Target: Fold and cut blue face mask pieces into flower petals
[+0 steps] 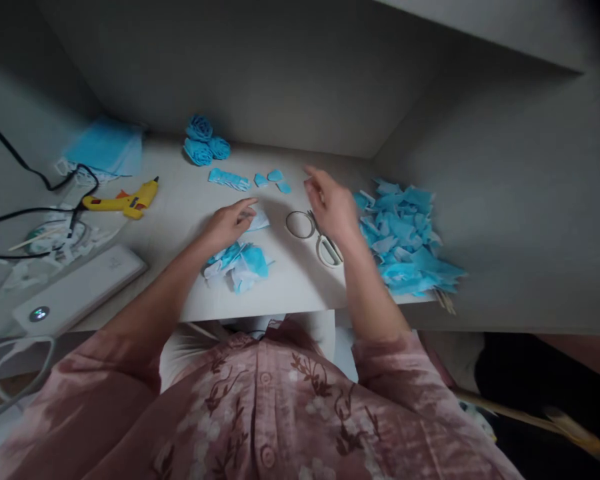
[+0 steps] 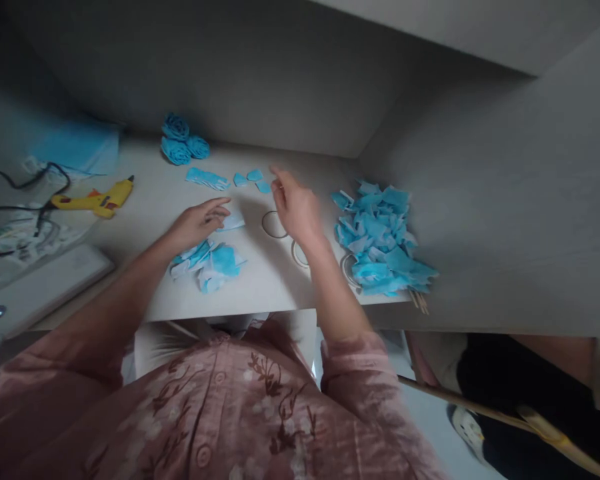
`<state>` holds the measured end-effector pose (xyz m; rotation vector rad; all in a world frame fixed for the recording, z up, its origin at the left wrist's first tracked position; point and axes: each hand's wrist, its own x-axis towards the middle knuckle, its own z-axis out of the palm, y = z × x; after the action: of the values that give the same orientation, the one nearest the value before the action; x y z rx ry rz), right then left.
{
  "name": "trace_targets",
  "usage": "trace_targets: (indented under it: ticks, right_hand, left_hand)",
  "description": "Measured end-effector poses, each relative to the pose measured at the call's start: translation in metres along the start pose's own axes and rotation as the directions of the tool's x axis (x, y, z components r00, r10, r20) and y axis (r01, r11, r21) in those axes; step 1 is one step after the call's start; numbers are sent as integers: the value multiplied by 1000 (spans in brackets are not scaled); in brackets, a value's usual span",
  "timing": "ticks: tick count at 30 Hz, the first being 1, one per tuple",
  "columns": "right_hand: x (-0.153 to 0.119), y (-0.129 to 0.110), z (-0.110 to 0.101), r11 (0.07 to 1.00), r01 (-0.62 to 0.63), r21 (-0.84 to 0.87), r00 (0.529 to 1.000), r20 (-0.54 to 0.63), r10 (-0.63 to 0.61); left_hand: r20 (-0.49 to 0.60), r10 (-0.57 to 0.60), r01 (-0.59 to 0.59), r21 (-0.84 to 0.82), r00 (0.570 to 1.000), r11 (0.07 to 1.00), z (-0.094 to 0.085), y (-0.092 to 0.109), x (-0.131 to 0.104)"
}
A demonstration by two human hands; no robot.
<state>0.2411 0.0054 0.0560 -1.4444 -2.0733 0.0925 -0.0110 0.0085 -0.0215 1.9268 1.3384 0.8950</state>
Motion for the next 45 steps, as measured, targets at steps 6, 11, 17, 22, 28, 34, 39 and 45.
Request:
trace_targets:
  ticks: [6,11,17,22,28,34,39,45]
  right_hand:
    - [-51,19,-54,959,-126,-254,964,196,178]
    - [-88,42,-28,927,-204,-315,906,299,300]
    - [-91,45,-8,919,-213,-332,905,287,314]
    - [-91,56,-8,913,-306,-271,912,193,363]
    - [-97,65,-25,470,-427,772,867,203,454]
    - [-110,41,-14,53,-372,927,917,358,179]
    - [-104,24,-3,255,-347,903,938,331,105]
    - [-84,7,7,251,-384,889,888,430,-162]
  left_hand:
    - [-270,319,-274,193,909,942,-25,38,-8]
    - [66,339,-346,170,938,923,-25,80,0]
    - [379,344,-465,295,859,835,26,64,51]
    - [478,368,-574,412,797,708,48,50,69]
    - [416,321,-448,257,851,856,37,58,78]
    - [174,57,18,-403,983,915,-7,81,51]
    - [20,-35,38,-721,999,691,-26,73,18]
    - [-2,-76,45,-798,997,601,-30,51,5]
